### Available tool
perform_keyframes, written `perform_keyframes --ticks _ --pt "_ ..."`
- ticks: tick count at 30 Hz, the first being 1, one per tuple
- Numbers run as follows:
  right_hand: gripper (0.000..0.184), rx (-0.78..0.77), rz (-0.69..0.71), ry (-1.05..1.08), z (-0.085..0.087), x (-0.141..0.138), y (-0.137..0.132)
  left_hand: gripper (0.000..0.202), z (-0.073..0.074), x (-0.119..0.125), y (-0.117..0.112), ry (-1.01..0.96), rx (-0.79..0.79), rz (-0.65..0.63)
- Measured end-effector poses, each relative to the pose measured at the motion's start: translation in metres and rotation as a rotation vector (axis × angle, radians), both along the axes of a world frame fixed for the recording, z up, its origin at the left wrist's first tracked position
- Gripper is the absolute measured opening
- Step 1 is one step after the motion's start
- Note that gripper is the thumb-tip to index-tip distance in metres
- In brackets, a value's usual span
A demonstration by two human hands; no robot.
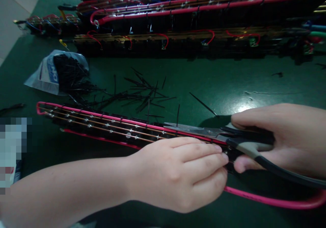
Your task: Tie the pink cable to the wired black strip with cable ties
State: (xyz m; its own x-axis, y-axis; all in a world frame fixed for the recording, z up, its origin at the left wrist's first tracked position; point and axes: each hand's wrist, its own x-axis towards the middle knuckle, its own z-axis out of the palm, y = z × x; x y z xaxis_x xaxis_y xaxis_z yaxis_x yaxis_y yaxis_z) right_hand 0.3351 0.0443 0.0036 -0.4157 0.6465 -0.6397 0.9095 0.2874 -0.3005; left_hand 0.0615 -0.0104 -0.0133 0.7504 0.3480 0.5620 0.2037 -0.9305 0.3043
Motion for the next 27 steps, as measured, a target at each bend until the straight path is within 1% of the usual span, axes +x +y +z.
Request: perform_keyframes --ticks 5,12,18,27 --pt "0.063 -0.013 0.007 -0.011 0.0002 -0.0003 -0.0005 0.022 0.0008 0.0010 0.0002 -0.007 -0.004 0.002" --pt "0.070 -0.025 0.012 -0.006 -0.0010 0.0018 0.0007 0.024 0.0009 0.0011 0.0004 -0.004 -0.012 0.007" --pt "0.069 -0.006 0.020 -0.011 -0.0002 -0.0001 0.0004 0.024 0.0005 0.0007 0.0003 -0.002 -0.016 0.001" --pt "0.069 -0.026 -0.001 -0.012 -0.0007 0.0010 0.0021 0.024 0.0014 0.0010 0.0001 -0.009 -0.013 0.000"
